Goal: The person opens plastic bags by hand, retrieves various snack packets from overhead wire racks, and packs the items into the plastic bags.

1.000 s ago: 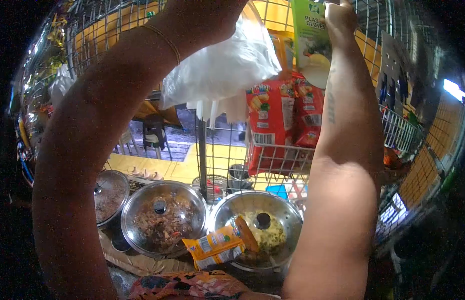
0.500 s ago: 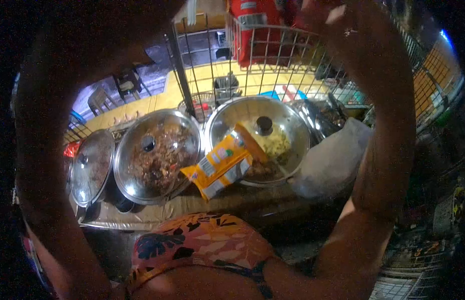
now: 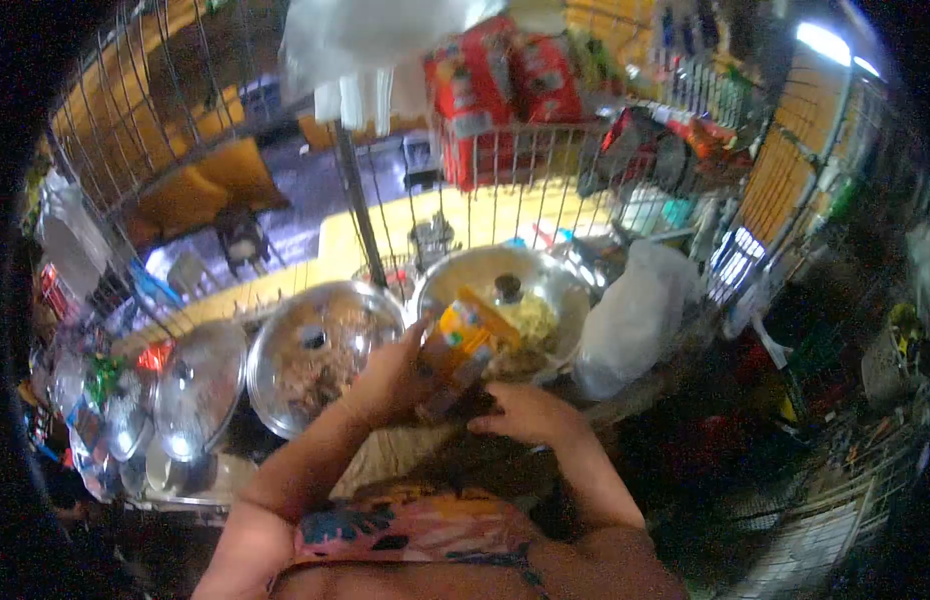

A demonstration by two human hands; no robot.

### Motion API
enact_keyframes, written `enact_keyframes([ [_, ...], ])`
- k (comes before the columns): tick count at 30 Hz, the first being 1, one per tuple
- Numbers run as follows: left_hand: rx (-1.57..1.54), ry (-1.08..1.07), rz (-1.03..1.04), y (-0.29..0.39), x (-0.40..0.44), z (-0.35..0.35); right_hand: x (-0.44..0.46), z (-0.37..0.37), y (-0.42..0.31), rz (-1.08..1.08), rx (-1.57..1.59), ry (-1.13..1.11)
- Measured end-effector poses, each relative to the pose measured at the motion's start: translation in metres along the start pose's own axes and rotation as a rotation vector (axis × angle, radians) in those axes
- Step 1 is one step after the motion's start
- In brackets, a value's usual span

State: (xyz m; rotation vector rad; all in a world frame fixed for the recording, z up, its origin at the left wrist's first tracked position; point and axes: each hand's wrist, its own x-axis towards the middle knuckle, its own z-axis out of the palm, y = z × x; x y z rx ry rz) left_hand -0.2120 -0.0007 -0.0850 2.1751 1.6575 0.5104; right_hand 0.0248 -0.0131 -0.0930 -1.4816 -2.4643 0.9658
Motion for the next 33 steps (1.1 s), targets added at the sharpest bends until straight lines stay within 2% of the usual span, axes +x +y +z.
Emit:
enact_keyframes([
  [1, -0.142, 0.024, 0.033, -0.002, -0.001, -0.001, -0.001, 0.002, 0.002, -0.004, 0.032, 0.052],
  [3, -0.364, 0.045, 0.025, 0.012, -0.009, -0.019, 0.004, 0.013, 0.009, -0.149, 0.264, 0.239],
  [4, -0.478, 0.045, 0.014, 0.017, -0.015, -0.023, 0.002, 0.008, 0.009, -0.214, 0.452, 0.263],
  [5, -0.503, 0.163, 0.179, 0.005, -0.013, -0.014, -0.004, -0.004, -0.003, -0.287, 0.645, 0.276],
  [6, -0.594, 0.170, 0.210, 0.016, -0.014, -0.028, -0.010, -0.016, -0.015, -0.364, 0.827, 0.281],
  [8, -0.784, 0.177, 0.256, 0.047, -0.027, -0.066, -0.012, -0.050, -0.021, -0.399, 0.956, 0.234],
  [9, -0.764, 0.168, 0.198, 0.067, -0.035, -0.092, -0.004, -0.078, -0.021, -0.465, 0.868, 0.333],
  [10, -0.746, 0.164, 0.142, 0.080, -0.038, -0.111, -0.010, -0.118, -0.046, -0.374, 0.526, 0.598],
  [11, -1.058, 0.126, 0.225, 0.079, -0.032, -0.112, -0.017, -0.158, -0.072, -0.198, 0.189, 0.835],
  [12, -1.114, 0.153, 0.333, 0.092, -0.034, -0.119, 0.022, -0.195, -0.051, -0.665, 0.331, 1.054],
  [13, -1.176, 0.132, 0.383, 0.104, -0.035, -0.124, 0.034, -0.232, -0.072, -0.523, 0.088, 1.340],
  [14, -1.235, 0.111, 0.433, 0.114, -0.034, -0.126, 0.061, -0.271, -0.071, -0.676, -0.100, 1.476],
  [16, -1.054, 0.168, 0.469, 0.130, -0.026, -0.125, 0.102, -0.331, -0.090, -0.485, -0.389, 1.444],
  [18, -0.960, 0.166, 0.498, 0.144, -0.020, -0.122, 0.128, -0.350, -0.108, -0.322, -0.726, 1.644],
  [19, -0.943, 0.131, 0.484, 0.151, -0.019, -0.123, 0.140, -0.360, -0.119, -0.086, -0.701, 1.473],
  [20, -0.925, 0.098, 0.468, 0.157, -0.016, -0.125, 0.141, -0.367, -0.131, 0.033, -0.608, 1.307],
  [22, -0.909, 0.180, 0.527, 0.161, -0.004, -0.124, 0.158, -0.372, -0.138, 0.101, -0.384, 1.311],
  [23, -0.901, 0.219, 0.557, 0.163, 0.003, -0.124, 0.162, -0.371, -0.138, 0.050, -0.310, 1.295],
  [26, -1.190, 0.100, 0.528, 0.175, 0.021, -0.135, 0.164, -0.372, -0.121, -0.062, -0.114, 1.256],
  [27, -1.099, 0.161, 0.590, 0.173, 0.035, -0.134, 0.163, -0.373, -0.119, -0.079, -0.104, 1.261],
  [30, -1.098, 0.091, 0.653, 0.186, 0.068, -0.150, 0.166, -0.379, -0.111, -0.087, -0.181, 1.308],
  [31, -1.038, 0.210, 0.617, 0.191, 0.076, -0.155, 0.166, -0.382, -0.110, -0.089, -0.217, 1.327],
  [33, -0.735, 0.541, 0.754, 0.190, 0.104, -0.172, 0.162, -0.391, -0.107, -0.101, -0.298, 1.371],
])
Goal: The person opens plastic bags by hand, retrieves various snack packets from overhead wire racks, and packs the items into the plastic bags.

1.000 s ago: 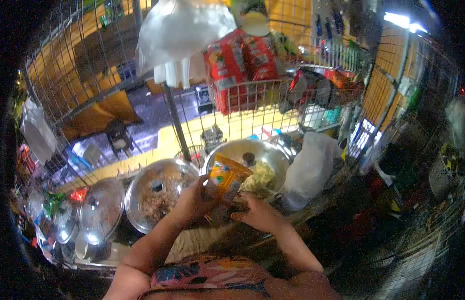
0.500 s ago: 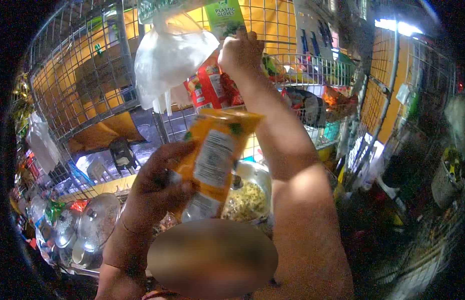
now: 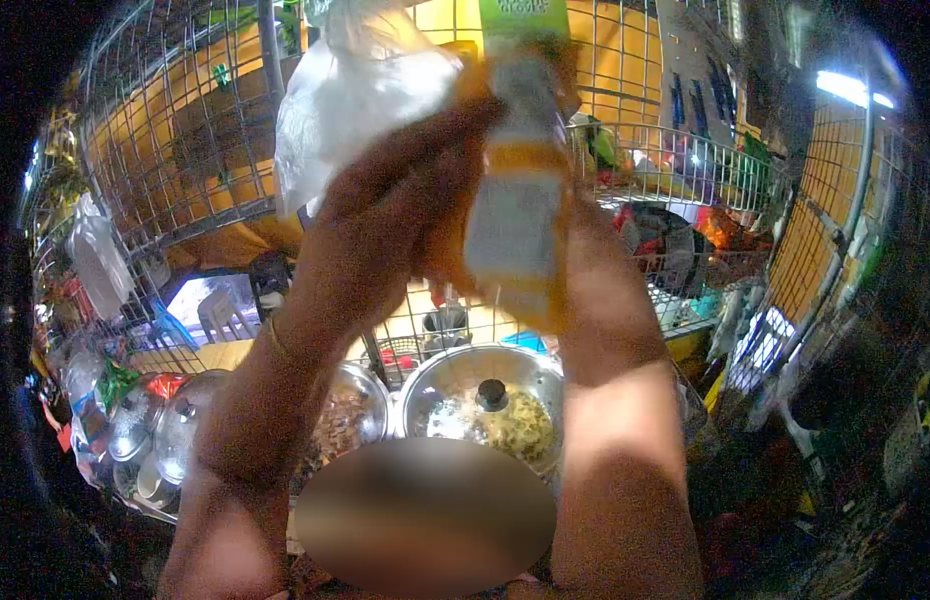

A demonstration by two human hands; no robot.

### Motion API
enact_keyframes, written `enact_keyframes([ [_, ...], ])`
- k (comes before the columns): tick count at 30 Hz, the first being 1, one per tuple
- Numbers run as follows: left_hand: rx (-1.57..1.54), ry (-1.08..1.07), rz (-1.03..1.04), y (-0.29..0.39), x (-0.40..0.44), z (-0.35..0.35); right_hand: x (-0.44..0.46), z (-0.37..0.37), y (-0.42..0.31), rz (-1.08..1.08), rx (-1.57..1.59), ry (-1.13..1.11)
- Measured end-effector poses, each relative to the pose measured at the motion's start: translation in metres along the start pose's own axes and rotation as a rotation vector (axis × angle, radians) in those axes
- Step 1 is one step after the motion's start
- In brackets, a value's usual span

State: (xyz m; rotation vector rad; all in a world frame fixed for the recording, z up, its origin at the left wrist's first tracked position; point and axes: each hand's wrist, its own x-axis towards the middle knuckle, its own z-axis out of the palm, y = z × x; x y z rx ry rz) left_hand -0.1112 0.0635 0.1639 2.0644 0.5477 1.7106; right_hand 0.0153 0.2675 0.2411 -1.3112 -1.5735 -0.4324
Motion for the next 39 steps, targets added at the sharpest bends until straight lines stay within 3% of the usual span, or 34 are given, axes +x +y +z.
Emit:
enact_keyframes([
  [1, 0.159, 0.051, 0.140, -0.007, 0.015, -0.004, 0.004, -0.002, 0.006, -0.038, -0.038, 0.031],
  [3, 0.846, 0.226, 0.441, -0.014, 0.036, -0.021, 0.013, -0.011, 0.014, -0.112, -0.089, 0.099],
  [4, 1.034, 0.274, 0.423, -0.025, 0.049, -0.031, 0.015, -0.016, 0.018, -0.132, -0.042, 0.115],
  [5, 1.119, 0.327, 0.537, -0.030, 0.056, -0.037, 0.008, -0.033, 0.017, -0.119, 0.049, 0.062],
  [6, 1.132, 0.326, 0.523, -0.040, 0.063, -0.048, 0.011, -0.035, 0.023, -0.154, 0.120, 0.164],
  [9, 1.130, 0.281, 0.400, -0.057, 0.072, -0.057, 0.026, -0.044, 0.038, -0.245, 0.318, -0.039],
  [11, 1.030, 0.245, 0.316, -0.059, 0.079, -0.055, 0.025, -0.047, 0.044, -0.401, 0.273, -0.018],
  [13, 0.845, 0.210, 0.249, -0.060, 0.088, -0.042, 0.022, -0.054, 0.043, -0.280, 0.359, -0.091],
  [14, 0.878, 0.183, 0.222, -0.070, 0.102, -0.042, 0.023, -0.051, 0.048, -0.387, 0.338, -0.044],
  [16, 0.981, 0.036, 0.384, -0.125, 0.153, -0.060, 0.025, -0.050, 0.055, -0.490, 0.330, -0.003],
  [19, 1.095, 0.029, 0.594, -0.165, 0.200, -0.062, 0.025, -0.054, 0.051, -0.305, 0.339, -0.015],
  [20, 1.264, 0.070, 0.704, -0.169, 0.212, -0.055, 0.025, -0.054, 0.050, -0.212, 0.336, -0.015],
  [22, 1.734, 0.208, 0.969, -0.172, 0.236, -0.032, 0.043, -0.029, 0.062, -0.569, -0.171, 0.138],
  [23, 1.586, 0.028, 0.662, -0.152, 0.226, -0.027, 0.048, -0.018, 0.067, -0.742, -0.429, 0.205],
  [24, 1.402, -0.074, 0.324, -0.133, 0.215, -0.023, 0.001, -0.057, 0.019, -0.185, 0.181, -0.112],
  [25, 1.261, -0.096, 0.023, -0.112, 0.204, -0.017, -0.003, -0.050, 0.017, -0.234, 0.179, -0.160],
  [26, 1.487, -0.152, -0.009, -0.122, 0.210, -0.021, -0.005, -0.040, 0.020, -0.282, 0.177, -0.205],
  [28, 1.643, -0.383, 0.125, -0.126, 0.221, -0.044, -0.013, -0.020, 0.031, -0.379, 0.183, -0.197],
  [30, 1.742, -0.205, 0.431, -0.115, 0.188, -0.036, -0.024, -0.021, 0.035, -0.400, 0.146, -0.151],
  [34, 1.573, -0.140, 0.449, -0.090, 0.160, -0.040, -0.038, -0.018, 0.034, -0.319, 0.283, -0.217],
  [35, 1.577, -0.097, 0.568, -0.080, 0.144, -0.043, -0.046, -0.017, 0.033, -0.388, 0.353, -0.131],
  [37, 1.412, -0.090, 0.589, -0.051, 0.094, -0.038, -0.063, -0.009, 0.034, -0.527, 0.489, 0.050],
  [39, 1.206, -0.258, 0.404, -0.013, 0.026, -0.027, -0.065, 0.016, 0.044, -0.570, 0.302, 0.175],
])
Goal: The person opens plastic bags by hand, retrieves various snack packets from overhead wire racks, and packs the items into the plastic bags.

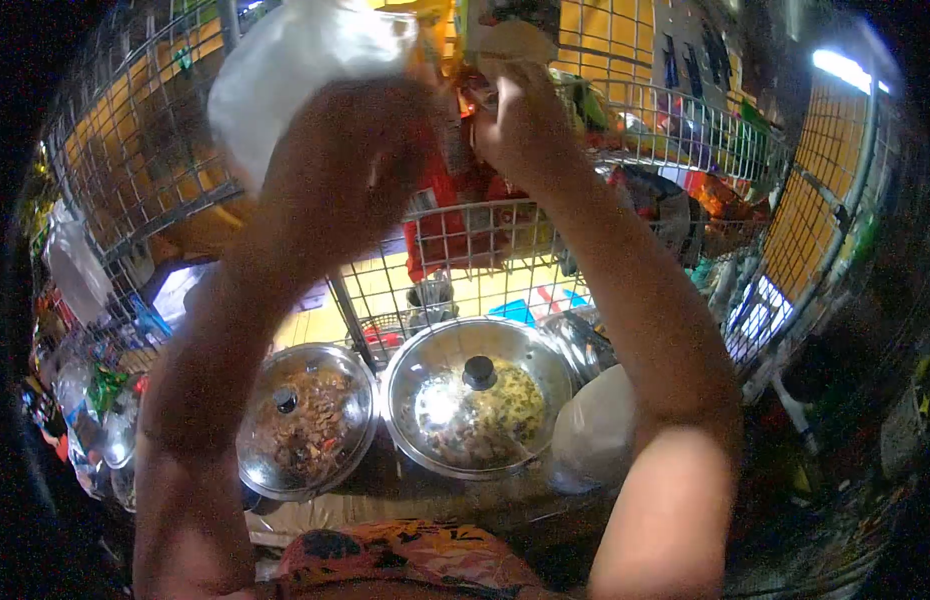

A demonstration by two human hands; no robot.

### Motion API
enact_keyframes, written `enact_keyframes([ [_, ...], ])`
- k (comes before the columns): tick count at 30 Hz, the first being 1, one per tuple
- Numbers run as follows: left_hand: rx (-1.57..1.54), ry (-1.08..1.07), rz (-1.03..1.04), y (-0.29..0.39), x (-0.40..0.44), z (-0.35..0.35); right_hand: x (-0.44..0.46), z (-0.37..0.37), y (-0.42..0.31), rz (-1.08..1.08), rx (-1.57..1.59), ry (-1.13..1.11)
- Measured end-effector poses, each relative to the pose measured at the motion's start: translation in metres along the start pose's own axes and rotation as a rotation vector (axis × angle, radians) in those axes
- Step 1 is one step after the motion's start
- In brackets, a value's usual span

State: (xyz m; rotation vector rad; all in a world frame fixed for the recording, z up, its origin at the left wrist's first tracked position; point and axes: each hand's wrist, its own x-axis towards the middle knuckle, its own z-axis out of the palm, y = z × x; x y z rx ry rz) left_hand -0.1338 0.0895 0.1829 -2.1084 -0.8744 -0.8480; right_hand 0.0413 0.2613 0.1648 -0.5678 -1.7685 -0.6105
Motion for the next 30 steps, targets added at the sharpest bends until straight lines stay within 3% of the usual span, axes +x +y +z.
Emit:
enact_keyframes([
  [1, 0.024, 0.135, 0.172, 0.016, -0.032, -0.003, -0.009, -0.005, -0.008, -0.033, -0.036, 0.008],
  [2, -0.032, 0.071, 0.083, 0.039, -0.064, -0.015, -0.016, -0.012, -0.017, -0.067, -0.072, 0.018],
  [5, -0.264, -0.018, 0.125, 0.061, -0.143, -0.053, -0.029, -0.032, -0.042, -0.031, -0.014, -0.105],
  [7, -0.341, -0.130, -0.047, 0.061, -0.192, -0.056, -0.046, -0.050, -0.063, -0.019, -0.017, -0.147],
  [9, -0.564, -0.207, -0.405, 0.059, -0.261, -0.043, -0.065, -0.070, -0.094, -0.057, 0.073, -0.182],
  [12, -0.567, -0.130, -0.794, 0.080, -0.301, -0.060, -0.096, -0.103, -0.139, -0.173, 0.232, -0.346],
  [17, -0.705, -0.151, -1.255, 0.114, -0.361, -0.065, -0.169, -0.123, -0.215, 0.084, 1.044, -0.798],
  [19, -0.652, -0.242, -1.140, 0.129, -0.352, -0.070, -0.193, -0.116, -0.236, 0.248, 1.324, -0.940],
  [21, -0.676, -0.286, -0.984, 0.133, -0.353, -0.068, -0.216, -0.100, -0.253, 0.317, 1.380, -1.012],
  [24, -0.711, -0.508, -0.917, 0.140, -0.349, -0.078, -0.259, -0.074, -0.282, 0.421, 1.408, -1.155],
  [25, -0.738, -0.551, -0.983, 0.145, -0.349, -0.080, -0.276, -0.068, -0.292, 0.454, 1.407, -1.206],
  [27, -0.881, -0.431, -1.049, 0.161, -0.404, -0.054, -0.312, -0.062, -0.309, 0.480, 1.408, -1.266],
  [30, -0.834, -0.504, -1.003, 0.161, -0.403, -0.064, -0.321, -0.057, -0.323, 0.555, 1.386, -1.355],
])
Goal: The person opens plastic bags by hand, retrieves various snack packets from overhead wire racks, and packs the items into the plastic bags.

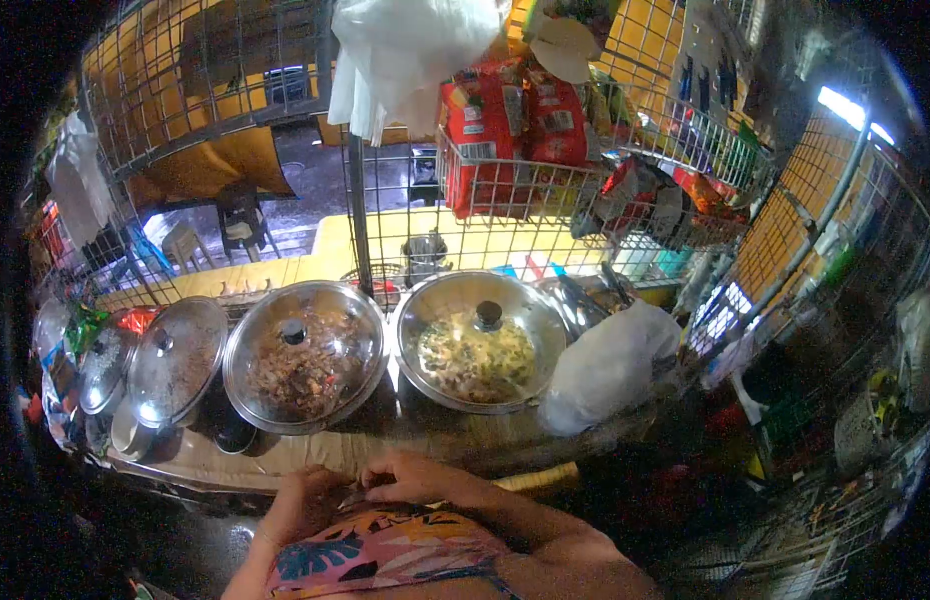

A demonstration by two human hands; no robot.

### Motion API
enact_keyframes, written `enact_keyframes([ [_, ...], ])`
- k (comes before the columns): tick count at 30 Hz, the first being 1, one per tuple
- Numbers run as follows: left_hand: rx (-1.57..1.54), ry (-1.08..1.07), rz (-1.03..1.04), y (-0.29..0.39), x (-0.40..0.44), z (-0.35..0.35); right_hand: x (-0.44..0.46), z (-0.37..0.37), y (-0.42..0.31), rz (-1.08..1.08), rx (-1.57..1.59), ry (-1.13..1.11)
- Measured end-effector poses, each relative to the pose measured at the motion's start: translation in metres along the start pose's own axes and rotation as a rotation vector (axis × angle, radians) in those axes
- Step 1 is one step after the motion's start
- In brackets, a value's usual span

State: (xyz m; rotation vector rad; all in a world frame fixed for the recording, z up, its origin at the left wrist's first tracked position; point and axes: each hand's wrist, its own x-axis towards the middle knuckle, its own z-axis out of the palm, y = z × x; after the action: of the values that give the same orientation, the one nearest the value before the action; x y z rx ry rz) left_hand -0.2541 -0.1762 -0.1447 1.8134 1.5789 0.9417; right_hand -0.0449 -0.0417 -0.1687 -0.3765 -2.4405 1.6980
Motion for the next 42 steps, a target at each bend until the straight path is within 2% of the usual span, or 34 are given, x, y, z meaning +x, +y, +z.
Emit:
enact_keyframes([
  [2, 0.137, -0.041, 0.042, -0.003, -0.006, -0.001, 0.008, 0.013, 0.002, 0.052, 0.043, 0.047],
  [5, 0.049, -0.016, -0.071, -0.014, -0.021, 0.001, 0.019, 0.015, -0.010, 0.072, 0.026, -0.036],
  [8, 0.050, 0.005, -0.109, -0.021, -0.031, -0.006, 0.030, 0.023, -0.018, 0.039, -0.046, -0.006],
  [12, -0.033, 0.028, -0.058, -0.030, -0.028, -0.029, 0.038, 0.022, -0.059, 0.043, -0.070, 0.016],
  [14, 0.017, 0.030, -0.009, -0.039, -0.023, -0.031, 0.032, 0.013, -0.083, -0.120, -0.114, 0.014],
  [17, -0.098, 0.054, 0.038, -0.037, -0.016, -0.028, 0.014, -0.016, -0.121, -0.304, -0.186, 0.031],
  [21, -0.153, 0.018, -0.057, -0.032, -0.010, -0.010, -0.028, -0.060, -0.169, -0.436, -0.280, 0.149],
  [24, -0.167, -0.018, -0.033, -0.026, 0.003, 0.009, -0.071, -0.106, -0.187, -0.500, -0.255, 0.162],
  [28, -0.129, 0.080, 0.000, -0.024, 0.033, 0.050, -0.141, -0.184, -0.205, -0.377, -0.440, 0.392],
  [29, -0.109, 0.113, 0.015, -0.020, 0.041, 0.066, -0.156, -0.204, -0.207, -0.411, -0.555, 0.472],
  [31, -0.215, 0.227, -0.021, 0.000, 0.061, 0.099, -0.189, -0.260, -0.200, -0.509, -0.569, 0.605],
  [32, -0.267, 0.286, -0.040, 0.012, 0.073, 0.114, -0.207, -0.285, -0.207, -0.435, -0.591, 0.720],
  [33, -0.051, 0.273, 0.083, 0.050, 0.088, 0.115, -0.224, -0.317, -0.212, -0.402, -0.610, 0.853],
  [35, -0.048, 0.259, 0.081, 0.075, 0.110, 0.141, -0.243, -0.369, -0.229, -0.507, -0.651, 1.144],
  [37, -0.042, 0.231, 0.077, 0.099, 0.129, 0.158, -0.267, -0.451, -0.243, -0.442, -0.979, 1.257],
  [40, 0.002, 0.229, 0.084, 0.138, 0.150, 0.169, -0.256, -0.549, -0.259, -0.348, -1.261, 1.249],
  [42, 0.099, 0.261, 0.112, 0.153, 0.158, 0.169, -0.230, -0.595, -0.262, -0.189, -1.143, 0.921],
])
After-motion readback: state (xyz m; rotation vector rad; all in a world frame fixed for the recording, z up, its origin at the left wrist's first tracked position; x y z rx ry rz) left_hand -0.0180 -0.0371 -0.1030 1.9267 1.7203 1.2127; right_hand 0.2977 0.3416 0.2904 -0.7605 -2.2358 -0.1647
